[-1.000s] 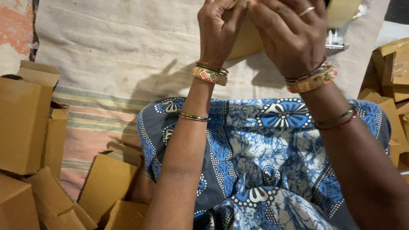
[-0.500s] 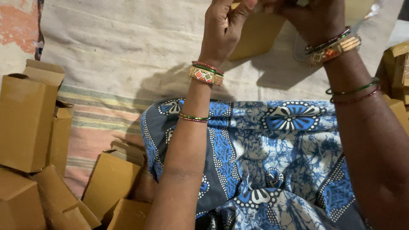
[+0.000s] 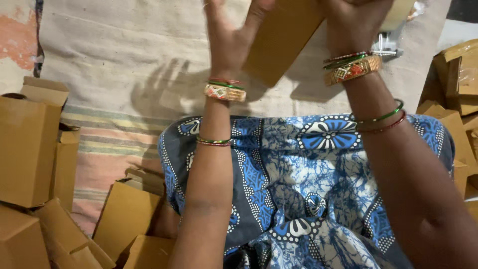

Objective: The person opens a small brown cardboard box, places a smartwatch box inside, closes the flaps, and seals the box with tape. They repeat this process with another smartwatch box.

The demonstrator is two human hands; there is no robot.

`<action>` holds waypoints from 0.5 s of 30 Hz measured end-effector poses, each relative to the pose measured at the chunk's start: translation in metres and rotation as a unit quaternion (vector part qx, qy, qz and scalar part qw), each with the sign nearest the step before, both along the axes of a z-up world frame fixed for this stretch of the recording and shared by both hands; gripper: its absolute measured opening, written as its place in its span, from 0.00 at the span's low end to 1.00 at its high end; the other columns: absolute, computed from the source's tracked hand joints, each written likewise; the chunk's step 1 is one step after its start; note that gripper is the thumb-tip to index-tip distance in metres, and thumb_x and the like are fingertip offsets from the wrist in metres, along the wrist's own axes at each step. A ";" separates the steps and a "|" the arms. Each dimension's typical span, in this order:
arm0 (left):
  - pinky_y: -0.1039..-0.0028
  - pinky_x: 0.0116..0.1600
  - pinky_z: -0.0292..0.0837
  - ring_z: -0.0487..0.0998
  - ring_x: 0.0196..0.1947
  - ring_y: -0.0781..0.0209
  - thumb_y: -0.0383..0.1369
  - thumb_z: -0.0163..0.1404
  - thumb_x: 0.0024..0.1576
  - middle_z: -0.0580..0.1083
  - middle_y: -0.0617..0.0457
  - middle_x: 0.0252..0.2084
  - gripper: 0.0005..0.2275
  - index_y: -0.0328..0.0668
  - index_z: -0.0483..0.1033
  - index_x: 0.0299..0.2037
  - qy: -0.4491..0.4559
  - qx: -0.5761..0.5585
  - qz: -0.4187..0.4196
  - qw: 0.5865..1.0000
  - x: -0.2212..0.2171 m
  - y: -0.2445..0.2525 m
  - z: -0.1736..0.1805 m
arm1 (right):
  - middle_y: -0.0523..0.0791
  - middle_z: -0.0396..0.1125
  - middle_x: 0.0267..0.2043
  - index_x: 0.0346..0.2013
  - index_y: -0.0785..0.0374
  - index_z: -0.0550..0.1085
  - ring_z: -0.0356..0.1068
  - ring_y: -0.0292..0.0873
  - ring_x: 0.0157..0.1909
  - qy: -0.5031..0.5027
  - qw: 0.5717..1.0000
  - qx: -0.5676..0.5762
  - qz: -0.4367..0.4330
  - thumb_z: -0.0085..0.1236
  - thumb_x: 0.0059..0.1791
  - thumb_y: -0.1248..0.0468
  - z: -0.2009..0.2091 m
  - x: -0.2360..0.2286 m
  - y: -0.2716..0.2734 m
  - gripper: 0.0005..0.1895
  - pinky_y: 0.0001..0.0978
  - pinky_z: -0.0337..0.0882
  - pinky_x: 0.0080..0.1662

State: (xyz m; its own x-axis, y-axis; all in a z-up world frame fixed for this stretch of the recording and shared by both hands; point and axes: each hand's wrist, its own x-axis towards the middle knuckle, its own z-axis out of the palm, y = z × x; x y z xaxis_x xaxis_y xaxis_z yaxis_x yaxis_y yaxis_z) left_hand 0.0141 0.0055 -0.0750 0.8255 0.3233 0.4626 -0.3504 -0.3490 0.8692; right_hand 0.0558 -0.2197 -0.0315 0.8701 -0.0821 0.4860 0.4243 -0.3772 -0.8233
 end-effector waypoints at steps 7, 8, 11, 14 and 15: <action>0.67 0.47 0.79 0.85 0.39 0.55 0.44 0.61 0.48 0.82 0.42 0.40 0.23 0.27 0.78 0.43 0.352 -0.093 0.090 0.927 -0.039 0.056 -0.038 | 0.48 0.76 0.44 0.43 0.67 0.75 0.78 0.41 0.45 0.217 0.973 -0.014 -0.074 0.63 0.48 0.68 -0.086 -0.057 0.004 0.10 0.32 0.78 0.46; 0.67 0.45 0.78 0.83 0.37 0.56 0.42 0.60 0.50 0.82 0.44 0.38 0.21 0.27 0.78 0.42 0.317 -0.114 0.086 0.938 -0.040 0.055 -0.047 | 0.50 0.76 0.45 0.45 0.68 0.75 0.78 0.43 0.46 0.207 0.972 -0.064 -0.095 0.61 0.51 0.68 -0.099 -0.064 -0.003 0.09 0.35 0.77 0.48; 0.66 0.41 0.75 0.77 0.33 0.58 0.38 0.58 0.55 0.80 0.44 0.33 0.17 0.24 0.76 0.39 0.242 -0.154 0.093 0.954 -0.041 0.049 -0.078 | 0.53 0.73 0.57 0.55 0.70 0.71 0.75 0.46 0.57 0.206 0.978 0.021 -0.033 0.56 0.56 0.68 -0.133 -0.060 -0.018 0.14 0.36 0.75 0.58; 0.63 0.42 0.74 0.75 0.35 0.56 0.37 0.56 0.59 0.78 0.39 0.35 0.17 0.22 0.75 0.43 0.200 -0.136 0.158 0.957 -0.019 0.039 -0.095 | 0.53 0.62 0.72 0.69 0.68 0.62 0.65 0.45 0.72 0.214 0.950 0.193 0.117 0.51 0.59 0.70 -0.148 -0.025 -0.024 0.23 0.35 0.68 0.70; 0.65 0.45 0.76 0.79 0.37 0.56 0.37 0.56 0.57 0.80 0.42 0.38 0.17 0.25 0.76 0.46 0.181 -0.120 0.187 0.958 -0.015 0.035 -0.098 | 0.53 0.58 0.76 0.74 0.67 0.59 0.61 0.45 0.77 0.218 0.929 0.245 0.173 0.50 0.60 0.70 -0.151 -0.019 -0.023 0.27 0.34 0.65 0.74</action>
